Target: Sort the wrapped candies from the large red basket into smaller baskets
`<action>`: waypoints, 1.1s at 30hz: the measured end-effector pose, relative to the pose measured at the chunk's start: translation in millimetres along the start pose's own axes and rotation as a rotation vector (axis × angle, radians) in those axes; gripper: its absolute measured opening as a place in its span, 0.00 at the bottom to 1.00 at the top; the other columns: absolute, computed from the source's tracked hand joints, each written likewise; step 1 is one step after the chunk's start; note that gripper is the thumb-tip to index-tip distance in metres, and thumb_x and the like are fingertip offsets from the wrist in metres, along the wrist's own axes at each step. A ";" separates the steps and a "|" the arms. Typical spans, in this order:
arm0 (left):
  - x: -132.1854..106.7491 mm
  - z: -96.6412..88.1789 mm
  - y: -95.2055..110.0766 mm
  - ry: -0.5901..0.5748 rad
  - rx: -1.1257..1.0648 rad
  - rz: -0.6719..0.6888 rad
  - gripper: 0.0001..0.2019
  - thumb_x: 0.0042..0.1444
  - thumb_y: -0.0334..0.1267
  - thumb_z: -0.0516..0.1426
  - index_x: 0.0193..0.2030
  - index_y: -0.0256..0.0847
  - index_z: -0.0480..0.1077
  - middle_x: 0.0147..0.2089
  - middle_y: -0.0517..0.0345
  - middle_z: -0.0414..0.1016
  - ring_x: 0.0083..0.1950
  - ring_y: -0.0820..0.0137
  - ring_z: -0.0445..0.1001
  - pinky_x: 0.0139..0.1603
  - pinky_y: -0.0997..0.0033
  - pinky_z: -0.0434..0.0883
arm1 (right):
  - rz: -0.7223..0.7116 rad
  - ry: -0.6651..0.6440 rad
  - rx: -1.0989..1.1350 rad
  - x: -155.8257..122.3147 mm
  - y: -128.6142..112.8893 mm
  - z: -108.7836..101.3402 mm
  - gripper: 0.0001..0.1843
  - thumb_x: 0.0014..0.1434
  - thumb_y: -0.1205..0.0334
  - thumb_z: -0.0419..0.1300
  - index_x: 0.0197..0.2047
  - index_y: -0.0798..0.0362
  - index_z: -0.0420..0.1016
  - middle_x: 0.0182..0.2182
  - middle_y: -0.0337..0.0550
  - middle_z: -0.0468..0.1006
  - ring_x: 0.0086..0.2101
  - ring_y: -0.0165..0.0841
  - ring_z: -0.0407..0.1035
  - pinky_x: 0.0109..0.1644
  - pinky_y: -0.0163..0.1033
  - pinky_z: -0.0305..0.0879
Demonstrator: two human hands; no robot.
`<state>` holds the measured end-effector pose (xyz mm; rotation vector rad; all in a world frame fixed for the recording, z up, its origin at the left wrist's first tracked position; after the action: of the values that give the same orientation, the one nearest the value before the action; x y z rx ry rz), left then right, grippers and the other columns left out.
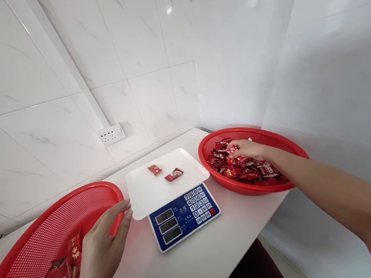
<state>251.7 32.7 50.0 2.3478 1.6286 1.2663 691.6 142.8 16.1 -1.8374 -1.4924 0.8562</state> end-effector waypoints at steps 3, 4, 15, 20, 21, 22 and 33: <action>0.5 -0.8 -1.1 -0.004 0.005 0.010 0.14 0.61 0.48 0.52 0.47 0.45 0.73 0.45 0.55 0.80 0.46 0.65 0.79 0.37 0.71 0.76 | 0.075 0.011 0.131 -2.3 -19.5 -12.5 0.14 0.51 0.65 0.61 0.41 0.51 0.66 0.36 0.46 0.76 0.32 0.33 0.71 0.32 0.35 0.67; 0.7 -1.1 -1.6 -0.007 0.009 0.020 0.14 0.61 0.47 0.52 0.47 0.45 0.73 0.45 0.55 0.80 0.46 0.65 0.79 0.37 0.71 0.76 | 0.084 0.012 0.174 -2.9 -26.6 -14.1 0.14 0.52 0.65 0.61 0.42 0.51 0.65 0.35 0.46 0.76 0.32 0.33 0.71 0.33 0.35 0.67; 1.9 -9.3 1.0 0.006 0.014 0.069 0.11 0.62 0.42 0.53 0.47 0.43 0.72 0.44 0.55 0.80 0.45 0.67 0.79 0.41 0.71 0.76 | -0.044 -0.261 0.471 -8.3 -118.6 82.1 0.16 0.54 0.66 0.62 0.45 0.50 0.64 0.33 0.40 0.76 0.28 0.27 0.71 0.34 0.32 0.69; -0.5 -16.8 0.3 0.025 0.019 0.029 0.11 0.61 0.40 0.53 0.47 0.44 0.72 0.45 0.55 0.80 0.45 0.67 0.78 0.42 0.69 0.76 | -0.078 -0.332 0.467 -10.6 -147.2 129.2 0.18 0.53 0.69 0.63 0.47 0.51 0.67 0.35 0.39 0.74 0.28 0.24 0.69 0.30 0.29 0.69; -0.9 -18.2 0.4 0.033 0.015 0.026 0.11 0.61 0.40 0.53 0.47 0.44 0.72 0.45 0.55 0.80 0.46 0.67 0.78 0.42 0.69 0.76 | -0.079 -0.323 0.467 -11.4 -149.7 134.3 0.18 0.53 0.69 0.62 0.48 0.51 0.67 0.34 0.40 0.74 0.28 0.24 0.69 0.30 0.30 0.69; -1.3 -19.3 0.7 0.043 0.007 0.022 0.11 0.61 0.41 0.53 0.47 0.43 0.72 0.45 0.55 0.80 0.46 0.67 0.78 0.42 0.69 0.76 | -0.075 -0.304 0.473 -12.1 -151.1 138.1 0.19 0.53 0.69 0.62 0.48 0.51 0.67 0.35 0.40 0.74 0.28 0.25 0.69 0.30 0.30 0.70; -0.9 -21.5 -2.6 0.125 0.009 0.058 0.11 0.61 0.40 0.54 0.47 0.41 0.72 0.42 0.56 0.80 0.44 0.69 0.79 0.42 0.71 0.76 | -0.155 -0.106 0.216 -20.2 -122.8 122.1 0.31 0.54 0.61 0.63 0.60 0.47 0.63 0.37 0.43 0.75 0.31 0.32 0.72 0.32 0.37 0.73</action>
<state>236.3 24.3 62.8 2.3829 1.6125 1.4468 519.4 152.0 41.9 -1.5204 -1.5203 1.0092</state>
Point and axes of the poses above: each hand's wrist, its own x-axis towards the middle knuckle, its own z-axis out of the palm, y = z × x, the point moved 1 cm from there along x, towards the middle knuckle
